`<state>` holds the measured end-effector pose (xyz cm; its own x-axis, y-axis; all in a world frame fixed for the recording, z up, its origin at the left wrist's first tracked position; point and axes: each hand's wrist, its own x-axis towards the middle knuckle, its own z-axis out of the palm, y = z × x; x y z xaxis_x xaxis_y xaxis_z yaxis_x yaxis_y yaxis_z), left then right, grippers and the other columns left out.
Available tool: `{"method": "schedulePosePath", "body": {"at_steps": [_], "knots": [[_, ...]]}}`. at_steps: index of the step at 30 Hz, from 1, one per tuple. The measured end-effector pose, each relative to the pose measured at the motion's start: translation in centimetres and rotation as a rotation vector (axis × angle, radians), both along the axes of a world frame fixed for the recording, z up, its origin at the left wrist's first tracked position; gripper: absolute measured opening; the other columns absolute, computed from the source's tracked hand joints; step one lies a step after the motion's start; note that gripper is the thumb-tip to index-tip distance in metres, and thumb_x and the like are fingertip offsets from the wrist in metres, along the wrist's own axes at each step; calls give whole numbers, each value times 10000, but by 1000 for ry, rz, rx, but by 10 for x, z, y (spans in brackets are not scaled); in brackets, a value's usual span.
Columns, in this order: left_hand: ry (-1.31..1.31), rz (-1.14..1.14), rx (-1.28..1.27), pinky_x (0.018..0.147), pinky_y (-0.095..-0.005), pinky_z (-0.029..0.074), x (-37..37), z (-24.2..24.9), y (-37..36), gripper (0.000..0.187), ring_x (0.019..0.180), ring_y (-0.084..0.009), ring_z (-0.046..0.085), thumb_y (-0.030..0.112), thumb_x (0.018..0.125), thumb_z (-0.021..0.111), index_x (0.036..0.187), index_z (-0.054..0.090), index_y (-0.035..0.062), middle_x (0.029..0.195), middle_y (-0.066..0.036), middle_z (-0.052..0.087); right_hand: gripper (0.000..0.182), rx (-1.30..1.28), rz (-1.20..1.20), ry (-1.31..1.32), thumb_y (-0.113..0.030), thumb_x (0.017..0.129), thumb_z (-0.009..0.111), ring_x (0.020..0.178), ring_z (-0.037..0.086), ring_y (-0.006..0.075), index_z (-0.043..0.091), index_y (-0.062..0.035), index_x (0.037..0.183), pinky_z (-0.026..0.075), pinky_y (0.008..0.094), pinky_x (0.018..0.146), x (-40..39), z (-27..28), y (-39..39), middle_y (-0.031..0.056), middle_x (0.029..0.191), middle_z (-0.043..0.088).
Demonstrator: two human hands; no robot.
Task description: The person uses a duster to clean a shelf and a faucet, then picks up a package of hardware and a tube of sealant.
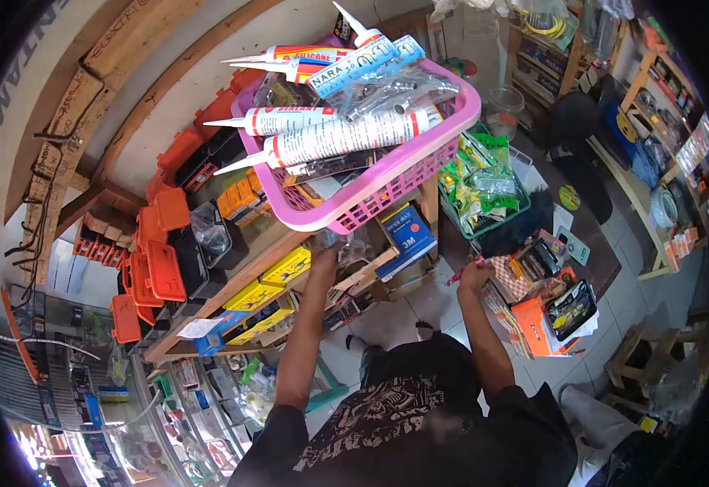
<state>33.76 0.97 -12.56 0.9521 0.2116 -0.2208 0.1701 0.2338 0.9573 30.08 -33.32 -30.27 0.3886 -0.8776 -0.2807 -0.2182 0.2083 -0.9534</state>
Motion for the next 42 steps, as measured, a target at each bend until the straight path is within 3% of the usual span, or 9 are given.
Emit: {"method": "schedulePosePath", "body": {"at_steps": [6,8,15,21,23,27,34,38,42], "knots": [[-90,168,730,850,-414,485,4,-15,-22,635,1012,-320,612,84,748,751,1265,389,17,1119,-141,622,602,-740,273,-20,-161,721,781,1121,473,382,478,29,1205,322,471,990,-60,119,50,205,1149,543],[-84,225,905,869,-488,468,-2,0,-31,703,1046,-453,565,133,719,757,1245,311,-4,1181,-305,534,613,-695,490,-155,-161,729,774,1130,469,375,468,24,1226,333,466,983,-59,165,69,194,1162,536],[85,23,1553,978,-532,369,-20,-13,-39,780,1206,-483,390,230,714,746,1329,337,-21,1212,-304,406,778,-538,1085,-215,-193,756,771,1180,403,423,334,19,1364,337,494,989,-18,172,146,266,1267,415],[178,-443,1413,963,-546,401,-12,-13,-22,806,1224,-528,372,400,751,707,1326,378,-59,1326,-355,380,928,-613,1122,-439,-338,797,744,1228,338,425,187,100,1396,319,481,1010,-4,124,158,306,1301,322],[86,-394,1466,939,-556,415,-16,-23,-21,792,1216,-541,377,407,774,687,1321,374,-71,1332,-343,387,943,-156,1286,-305,-331,803,748,1257,349,391,168,103,1407,315,489,1041,-12,156,144,286,1372,297],[-239,-163,1488,918,-539,434,-47,36,-30,723,1206,-503,435,441,841,621,1304,408,-71,1310,-295,465,998,-866,1309,-150,-420,785,746,1267,352,389,166,103,1408,433,467,956,-8,146,119,295,1380,282],[-213,-773,836,810,-369,504,-115,267,-13,447,925,-295,655,339,892,607,1165,573,-14,983,-180,668,591,34,2462,-386,-450,901,609,989,610,217,526,32,1232,482,318,854,-4,436,-7,157,1154,588],[-645,-685,888,745,-289,492,-106,374,-11,312,857,-161,655,73,836,648,1127,587,-22,955,-133,675,488,-605,1780,-682,-464,903,585,717,582,133,631,11,1005,476,267,668,12,529,-32,51,830,626],[-873,-383,1187,866,-412,460,-52,413,-45,398,985,-308,634,294,891,612,1136,586,-18,1023,-193,663,455,-1081,1118,-294,-400,886,620,680,567,129,640,53,922,451,315,618,85,569,-11,79,720,623]]}}
